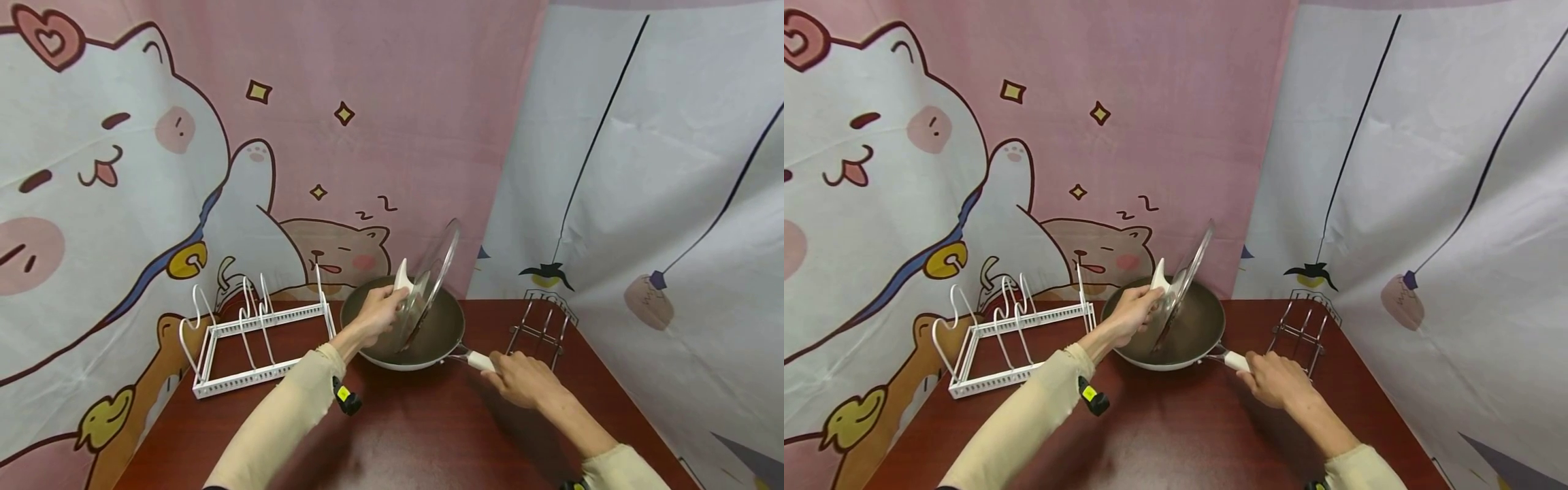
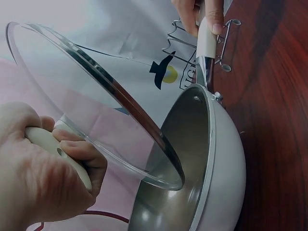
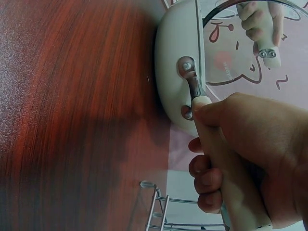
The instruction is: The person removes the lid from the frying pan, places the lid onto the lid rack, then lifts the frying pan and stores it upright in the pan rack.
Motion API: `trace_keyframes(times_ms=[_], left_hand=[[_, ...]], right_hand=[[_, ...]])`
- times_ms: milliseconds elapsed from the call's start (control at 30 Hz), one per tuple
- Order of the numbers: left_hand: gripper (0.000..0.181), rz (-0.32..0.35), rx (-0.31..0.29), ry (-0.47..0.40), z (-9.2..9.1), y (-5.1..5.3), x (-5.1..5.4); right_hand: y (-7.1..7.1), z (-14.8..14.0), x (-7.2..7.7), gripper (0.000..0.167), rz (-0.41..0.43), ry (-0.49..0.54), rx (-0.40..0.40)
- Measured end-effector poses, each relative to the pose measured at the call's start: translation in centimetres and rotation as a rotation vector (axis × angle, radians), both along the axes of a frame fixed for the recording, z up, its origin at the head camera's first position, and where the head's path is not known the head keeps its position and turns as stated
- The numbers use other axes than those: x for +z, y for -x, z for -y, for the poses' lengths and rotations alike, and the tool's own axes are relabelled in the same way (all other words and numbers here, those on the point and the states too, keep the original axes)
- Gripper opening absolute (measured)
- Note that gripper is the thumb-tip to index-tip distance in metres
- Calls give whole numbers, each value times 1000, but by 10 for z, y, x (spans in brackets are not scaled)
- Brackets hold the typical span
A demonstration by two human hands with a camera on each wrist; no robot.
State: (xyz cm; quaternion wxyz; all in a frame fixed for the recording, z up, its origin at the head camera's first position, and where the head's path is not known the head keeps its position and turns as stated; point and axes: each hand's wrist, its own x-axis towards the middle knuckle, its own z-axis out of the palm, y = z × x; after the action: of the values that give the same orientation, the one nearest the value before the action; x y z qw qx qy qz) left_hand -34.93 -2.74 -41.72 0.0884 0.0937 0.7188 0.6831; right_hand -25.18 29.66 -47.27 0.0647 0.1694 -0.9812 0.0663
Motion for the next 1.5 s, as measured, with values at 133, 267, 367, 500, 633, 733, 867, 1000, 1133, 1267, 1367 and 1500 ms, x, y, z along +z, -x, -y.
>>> trace_keyframes(times_ms=[133,267,367,500,633,733,867,1000,1133,1267,1367,1500], left_hand=[[36,3,-1,-24,-1,0,-2],[35,4,2,-45,-2,1,-5],[33,3,4,-69,-2,1,-6],[30,-4,0,-97,-2,2,-6],[29,-7,-4,-117,-1,3,-7],[29,-4,-5,-125,-1,2,-9],[30,-4,-17,-140,-2,1,-10],[30,-2,-22,-158,-4,0,-10],[29,8,-31,-174,-5,0,-10],[28,10,-43,-185,-7,-1,-10],[28,10,-46,-187,-7,-1,-9],[30,13,-48,-197,-7,-2,-9]], right_hand=[[0,1,0,26,-7,-6,4],[0,1,0,27,-5,-6,9],[-1,1,1,28,-4,-3,10],[-1,1,1,28,-15,-1,10],[-1,1,2,27,-29,-3,17],[-1,1,2,27,-27,-2,19],[-2,2,2,27,-19,0,14],[-2,2,2,27,-23,-5,9],[-2,2,3,27,-27,-14,2],[-2,3,3,27,-32,-24,4],[-1,4,3,27,-25,-38,3],[0,5,3,28,-13,-71,-5]])
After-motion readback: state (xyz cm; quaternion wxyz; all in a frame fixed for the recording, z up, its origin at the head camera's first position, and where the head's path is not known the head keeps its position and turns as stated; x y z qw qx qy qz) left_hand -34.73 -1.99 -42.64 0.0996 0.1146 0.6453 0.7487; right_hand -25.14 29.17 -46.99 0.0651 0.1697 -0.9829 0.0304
